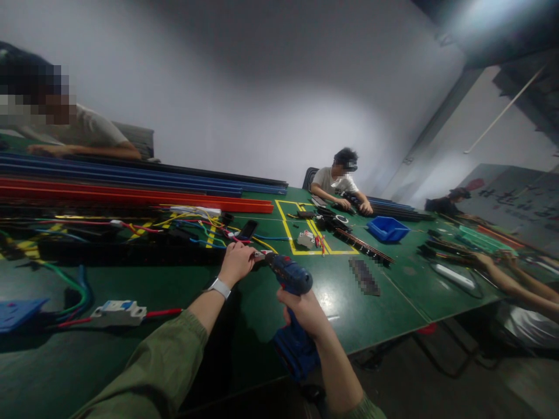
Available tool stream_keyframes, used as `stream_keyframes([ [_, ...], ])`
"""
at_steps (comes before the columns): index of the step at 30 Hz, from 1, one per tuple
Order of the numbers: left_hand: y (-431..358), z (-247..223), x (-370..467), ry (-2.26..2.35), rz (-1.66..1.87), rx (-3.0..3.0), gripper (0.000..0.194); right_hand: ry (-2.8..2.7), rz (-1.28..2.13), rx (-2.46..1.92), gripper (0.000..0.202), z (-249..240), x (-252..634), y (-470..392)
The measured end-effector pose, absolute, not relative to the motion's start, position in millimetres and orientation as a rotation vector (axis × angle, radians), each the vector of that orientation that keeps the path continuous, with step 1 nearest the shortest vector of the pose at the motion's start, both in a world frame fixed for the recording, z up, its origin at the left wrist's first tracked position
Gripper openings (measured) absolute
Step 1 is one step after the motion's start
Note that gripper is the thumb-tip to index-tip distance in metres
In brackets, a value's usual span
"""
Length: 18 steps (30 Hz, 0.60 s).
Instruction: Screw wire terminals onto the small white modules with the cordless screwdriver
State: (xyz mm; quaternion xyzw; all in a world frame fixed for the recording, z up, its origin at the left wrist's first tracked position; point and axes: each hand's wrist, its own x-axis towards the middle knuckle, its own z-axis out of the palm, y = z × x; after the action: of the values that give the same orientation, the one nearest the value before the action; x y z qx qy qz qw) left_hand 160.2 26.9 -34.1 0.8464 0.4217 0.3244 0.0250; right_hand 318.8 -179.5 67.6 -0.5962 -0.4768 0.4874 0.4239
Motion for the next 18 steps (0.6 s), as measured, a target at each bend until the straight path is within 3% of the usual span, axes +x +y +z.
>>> stream_keyframes([
  [6, 29, -34, 158, 1.271, 0.945, 2.643, 0.024, -1.064, 1.089, -1.384, 0.027, 56, 350, -188],
  [18, 28, -30, 160, 1.268, 0.883, 2.642, 0.026, -0.866, 0.426, -1.449, 0.034, 30, 460, -124],
])
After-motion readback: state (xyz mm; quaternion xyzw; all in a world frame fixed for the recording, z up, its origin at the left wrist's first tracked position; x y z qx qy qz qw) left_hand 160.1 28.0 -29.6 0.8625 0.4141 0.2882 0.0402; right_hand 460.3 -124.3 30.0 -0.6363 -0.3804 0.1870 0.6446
